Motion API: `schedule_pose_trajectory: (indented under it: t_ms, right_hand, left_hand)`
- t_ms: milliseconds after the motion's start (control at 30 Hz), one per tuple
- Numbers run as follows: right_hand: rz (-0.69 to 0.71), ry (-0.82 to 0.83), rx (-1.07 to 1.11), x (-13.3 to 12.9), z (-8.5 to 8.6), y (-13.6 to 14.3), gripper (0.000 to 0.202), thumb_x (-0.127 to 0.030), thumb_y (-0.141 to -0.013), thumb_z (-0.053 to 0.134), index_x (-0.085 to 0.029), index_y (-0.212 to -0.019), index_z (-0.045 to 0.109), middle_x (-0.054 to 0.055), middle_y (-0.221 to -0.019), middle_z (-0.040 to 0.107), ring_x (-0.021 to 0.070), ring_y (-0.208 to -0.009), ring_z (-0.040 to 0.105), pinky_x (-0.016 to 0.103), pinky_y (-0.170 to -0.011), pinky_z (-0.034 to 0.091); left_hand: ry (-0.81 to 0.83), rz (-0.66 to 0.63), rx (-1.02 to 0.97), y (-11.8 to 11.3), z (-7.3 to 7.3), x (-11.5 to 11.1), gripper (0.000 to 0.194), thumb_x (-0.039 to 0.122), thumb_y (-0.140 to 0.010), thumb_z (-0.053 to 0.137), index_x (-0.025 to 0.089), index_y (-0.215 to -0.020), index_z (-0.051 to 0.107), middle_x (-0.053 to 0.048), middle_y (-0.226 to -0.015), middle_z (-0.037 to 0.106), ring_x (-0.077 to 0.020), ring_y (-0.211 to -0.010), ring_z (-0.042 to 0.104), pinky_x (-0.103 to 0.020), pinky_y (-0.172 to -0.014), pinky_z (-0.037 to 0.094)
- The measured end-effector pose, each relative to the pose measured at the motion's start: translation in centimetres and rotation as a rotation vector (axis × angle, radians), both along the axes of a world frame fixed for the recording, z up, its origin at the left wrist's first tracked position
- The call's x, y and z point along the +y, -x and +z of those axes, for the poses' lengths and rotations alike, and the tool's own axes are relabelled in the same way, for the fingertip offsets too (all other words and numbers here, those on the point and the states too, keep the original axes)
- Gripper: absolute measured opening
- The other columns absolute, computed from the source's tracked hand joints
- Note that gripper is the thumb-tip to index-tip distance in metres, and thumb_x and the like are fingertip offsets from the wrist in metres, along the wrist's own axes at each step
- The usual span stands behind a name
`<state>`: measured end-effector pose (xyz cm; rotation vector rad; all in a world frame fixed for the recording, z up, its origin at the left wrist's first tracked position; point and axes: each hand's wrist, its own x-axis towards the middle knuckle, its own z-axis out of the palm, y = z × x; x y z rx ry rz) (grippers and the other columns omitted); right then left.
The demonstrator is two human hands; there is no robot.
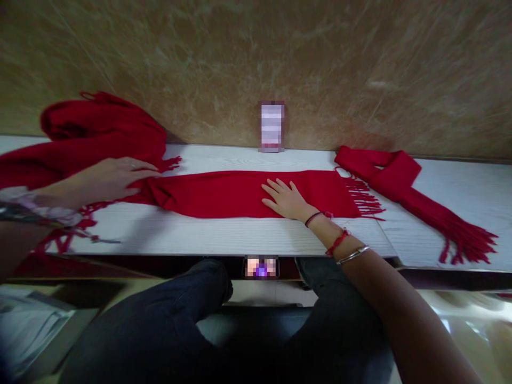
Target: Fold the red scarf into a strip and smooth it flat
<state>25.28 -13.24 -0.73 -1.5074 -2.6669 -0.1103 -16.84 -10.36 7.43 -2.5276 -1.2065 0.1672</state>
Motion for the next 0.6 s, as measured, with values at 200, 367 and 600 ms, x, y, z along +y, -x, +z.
schedule_pose_trajectory:
  t_ms: [200, 367, 600]
  right_hand:
    - [-0.004, 0.002, -0.012, -0.2, 0.3, 0.2, 0.052, -0.046, -0.092, 0.027, -0.022, -0.138, 0.032, 0.006, -0.146, 0.028, 0.0276, -0.133, 0.024, 0.055, -0.102, 0.026]
    - [0.003, 0.001, -0.009, -0.1, 0.2, 0.1, 0.052, -0.045, -0.093, 0.027, -0.021, -0.138, 0.032, 0.007, -0.146, 0.027, 0.0286, -0.133, 0.024, 0.057, -0.102, 0.024]
    - [0.015, -0.013, 0.02, -0.1, 0.0, 0.0, 0.051, -0.045, -0.092, 0.028, -0.022, -0.137, 0.034, 0.008, -0.145, 0.03, 0.0299, -0.132, 0.026, 0.058, -0.1, 0.026]
  left_hand:
    - [-0.157, 0.009, 0.306, 0.6, 0.4, 0.3, 0.045, 0.008, -0.085, 0.021, 0.007, -0.106, 0.059, -0.011, -0.103, 0.06, -0.0153, -0.094, 0.049, -0.031, -0.082, 0.03]
    - [-0.246, 0.127, 0.341, 4.1, 1.1, -1.9, 0.06, 0.012, -0.088, 0.002, 0.003, -0.108, 0.057, -0.012, -0.094, 0.06, -0.0178, -0.089, 0.048, -0.032, -0.076, 0.03]
    - [-0.087, 0.619, 0.303, 1.3, -2.8, -5.3, 0.044, 0.008, -0.085, 0.019, 0.008, -0.097, 0.061, -0.014, -0.089, 0.063, -0.0143, -0.064, 0.055, -0.027, -0.06, 0.038]
